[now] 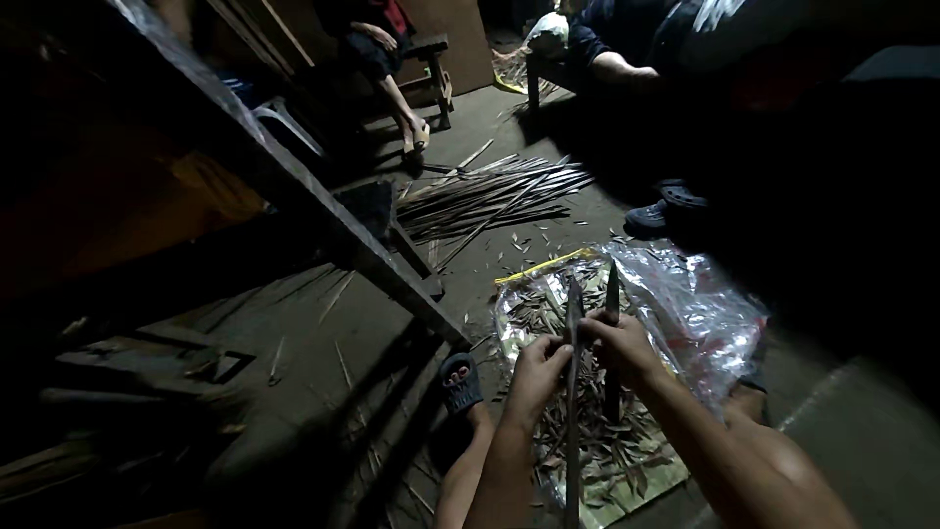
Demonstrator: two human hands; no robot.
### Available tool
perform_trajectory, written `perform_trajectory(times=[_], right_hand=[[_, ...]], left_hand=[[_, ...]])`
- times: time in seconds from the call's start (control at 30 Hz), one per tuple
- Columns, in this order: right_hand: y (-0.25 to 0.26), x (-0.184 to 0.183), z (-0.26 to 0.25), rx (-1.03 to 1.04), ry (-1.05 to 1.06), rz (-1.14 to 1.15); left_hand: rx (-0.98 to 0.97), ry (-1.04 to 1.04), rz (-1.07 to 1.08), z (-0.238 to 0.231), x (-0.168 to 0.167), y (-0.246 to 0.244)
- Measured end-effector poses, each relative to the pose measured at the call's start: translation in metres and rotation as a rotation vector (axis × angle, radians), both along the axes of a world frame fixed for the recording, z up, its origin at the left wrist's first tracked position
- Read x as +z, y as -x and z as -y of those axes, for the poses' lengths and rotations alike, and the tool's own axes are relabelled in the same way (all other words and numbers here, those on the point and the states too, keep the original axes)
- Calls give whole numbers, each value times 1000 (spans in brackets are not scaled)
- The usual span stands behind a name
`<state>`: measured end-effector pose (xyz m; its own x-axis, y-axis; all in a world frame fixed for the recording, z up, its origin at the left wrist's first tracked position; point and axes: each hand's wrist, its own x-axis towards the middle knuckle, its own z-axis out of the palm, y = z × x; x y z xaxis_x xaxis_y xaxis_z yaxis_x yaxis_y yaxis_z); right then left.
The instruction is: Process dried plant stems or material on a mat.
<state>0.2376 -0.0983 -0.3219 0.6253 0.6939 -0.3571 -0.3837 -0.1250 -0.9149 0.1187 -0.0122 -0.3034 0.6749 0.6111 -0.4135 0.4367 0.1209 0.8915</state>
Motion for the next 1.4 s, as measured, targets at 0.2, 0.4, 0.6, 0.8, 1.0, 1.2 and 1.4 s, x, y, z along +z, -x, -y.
perform_trajectory(times=[0.2, 0.4, 0.6, 0.8, 1.0, 1.2, 1.4], right_hand=[[-2, 0, -6, 55, -61, -198], [5, -2, -11, 60, -39, -253], [9, 2, -9, 253, -4, -196], [21, 4, 2, 331, -155, -42], [21, -1, 1, 375, -188, -135], [17, -8, 1, 391, -188, 162], [17, -9, 4, 416, -55, 466]], left_hand=[[231, 247, 93, 15, 5, -6], [242, 52, 102, 13, -2, -6], [330, 24, 138, 8, -6, -6], [393, -16, 169, 6, -6, -7], [386, -50, 127, 6, -3, -7], [399, 68, 198, 5, 1, -3], [426, 101, 217, 7, 5, 0]])
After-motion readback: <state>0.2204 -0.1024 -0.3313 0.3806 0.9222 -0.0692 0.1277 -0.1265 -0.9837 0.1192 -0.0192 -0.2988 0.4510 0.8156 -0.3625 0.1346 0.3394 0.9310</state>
